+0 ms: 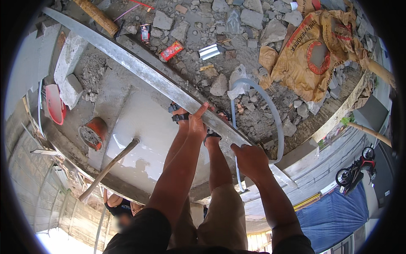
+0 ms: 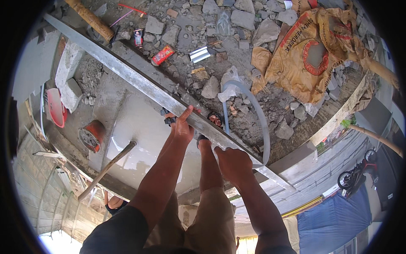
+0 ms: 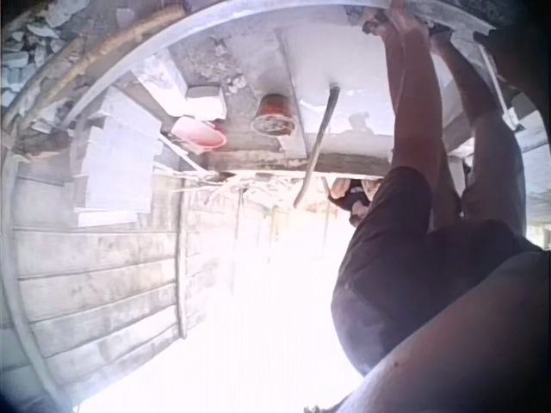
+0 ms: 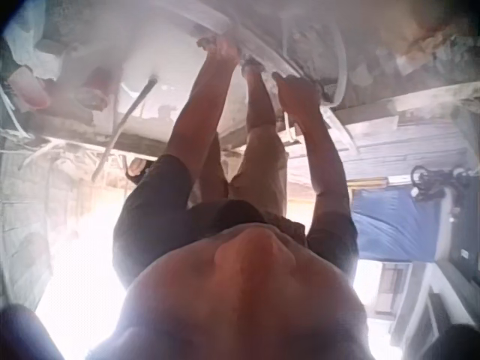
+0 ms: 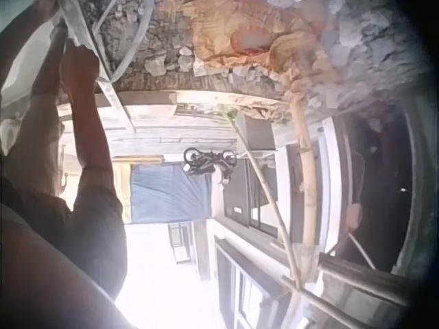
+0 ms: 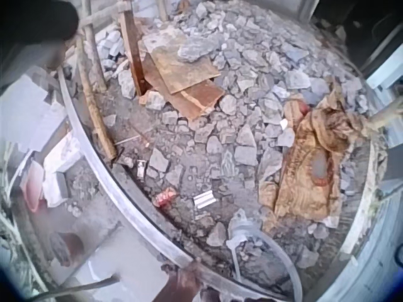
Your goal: The person cleans a long metal level by rubbing it with a cloth while another person pours water over the tool from a bucket.
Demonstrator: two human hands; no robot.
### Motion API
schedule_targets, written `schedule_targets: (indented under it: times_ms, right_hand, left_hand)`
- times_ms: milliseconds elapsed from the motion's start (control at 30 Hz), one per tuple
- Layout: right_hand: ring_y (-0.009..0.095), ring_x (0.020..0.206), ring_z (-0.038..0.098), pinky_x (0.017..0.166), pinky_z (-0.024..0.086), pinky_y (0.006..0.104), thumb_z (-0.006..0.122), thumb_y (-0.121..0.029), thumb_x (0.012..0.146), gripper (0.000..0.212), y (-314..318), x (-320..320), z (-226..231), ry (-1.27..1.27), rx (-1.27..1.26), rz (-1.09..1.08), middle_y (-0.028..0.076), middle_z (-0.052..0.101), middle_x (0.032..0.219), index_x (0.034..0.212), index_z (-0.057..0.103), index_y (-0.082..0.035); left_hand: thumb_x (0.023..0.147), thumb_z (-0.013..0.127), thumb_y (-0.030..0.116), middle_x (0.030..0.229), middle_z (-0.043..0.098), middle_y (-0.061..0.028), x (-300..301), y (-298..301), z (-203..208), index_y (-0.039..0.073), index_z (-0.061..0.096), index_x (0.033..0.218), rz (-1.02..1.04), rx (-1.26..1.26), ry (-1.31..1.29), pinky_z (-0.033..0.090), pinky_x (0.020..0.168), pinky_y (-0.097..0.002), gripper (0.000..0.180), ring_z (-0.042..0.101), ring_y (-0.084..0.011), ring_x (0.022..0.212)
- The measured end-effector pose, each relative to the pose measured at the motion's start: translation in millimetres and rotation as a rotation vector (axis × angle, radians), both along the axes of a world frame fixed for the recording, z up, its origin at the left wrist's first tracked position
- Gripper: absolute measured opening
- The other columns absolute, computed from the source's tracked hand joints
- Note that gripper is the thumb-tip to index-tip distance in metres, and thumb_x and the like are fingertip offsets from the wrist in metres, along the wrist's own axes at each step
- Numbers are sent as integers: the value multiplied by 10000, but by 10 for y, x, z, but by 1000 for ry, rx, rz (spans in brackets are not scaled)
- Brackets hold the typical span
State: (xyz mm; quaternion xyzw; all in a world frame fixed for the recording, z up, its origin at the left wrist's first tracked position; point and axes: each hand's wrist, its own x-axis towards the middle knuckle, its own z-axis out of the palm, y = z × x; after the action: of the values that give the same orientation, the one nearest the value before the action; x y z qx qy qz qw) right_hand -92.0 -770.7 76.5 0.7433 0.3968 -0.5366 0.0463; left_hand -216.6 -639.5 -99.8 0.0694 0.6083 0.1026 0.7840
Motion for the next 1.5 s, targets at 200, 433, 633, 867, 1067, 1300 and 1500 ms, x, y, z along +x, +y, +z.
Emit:
schedule_targets:
  times_ms: [200,433,633,867,1067,1300,1500]
  right_hand:
    - [286,682,708,574,537,427,629,-149,806,118,-442,80,-140,-88,10,163,102,681,703,866,723,-113]
    - [212,854,708,815,479,432,641,-193,834,133,-1066,-15,-292,-91,-356,233,52,732,825,835,770,-159]
    - [268,903,661,942,364,476,557,-232,928,247,-1519,-241,-365,-123,-340,478,100,732,884,964,767,-107]
    - [201,903,637,1030,331,355,540,-217,903,261,-1992,-687,-718,-374,-89,643,57,722,880,848,768,-104]
    - [166,953,616,1011,379,349,581,-192,879,199,-2249,-796,-611,-445,-99,608,26,719,988,888,757,-100]
    - [303,806,676,776,556,445,512,-228,988,278,-2896,-1378,-540,-124,223,-2528,164,684,911,960,635,20]
    - [238,673,616,587,554,389,493,-230,1031,373,-3373,-1212,-427,-3,610,-3557,110,588,853,1312,387,-10]
  left_hand:
    - [763,874,165,993,677,-51,-18,-1180,89,16,631,1148,-137,204,-31,478,871,-320,480,633,-180,914]
    - [720,902,94,1222,628,-104,-54,-1703,180,-37,491,1299,-429,51,207,513,830,-392,722,611,-216,1003]
    - [792,845,199,1319,323,-197,54,-1516,329,-34,252,1342,-978,978,939,422,979,-418,842,431,-287,1161]
    - [780,822,177,1298,540,-198,1655,-1157,1335,158,480,1358,-1745,1705,-594,448,964,-457,672,518,-294,1224]
    - [811,791,281,804,679,-78,1610,-1427,1183,120,712,1077,-2204,1251,-1023,518,623,-390,321,672,-302,694]
    - [861,748,311,834,683,-92,1141,-2258,1345,144,697,1154,-2250,1328,-1030,520,625,-406,341,675,-306,718]
    - [929,665,375,869,663,-121,498,-2829,1448,140,670,1196,-2402,1088,-1097,538,654,-428,355,681,-334,779]
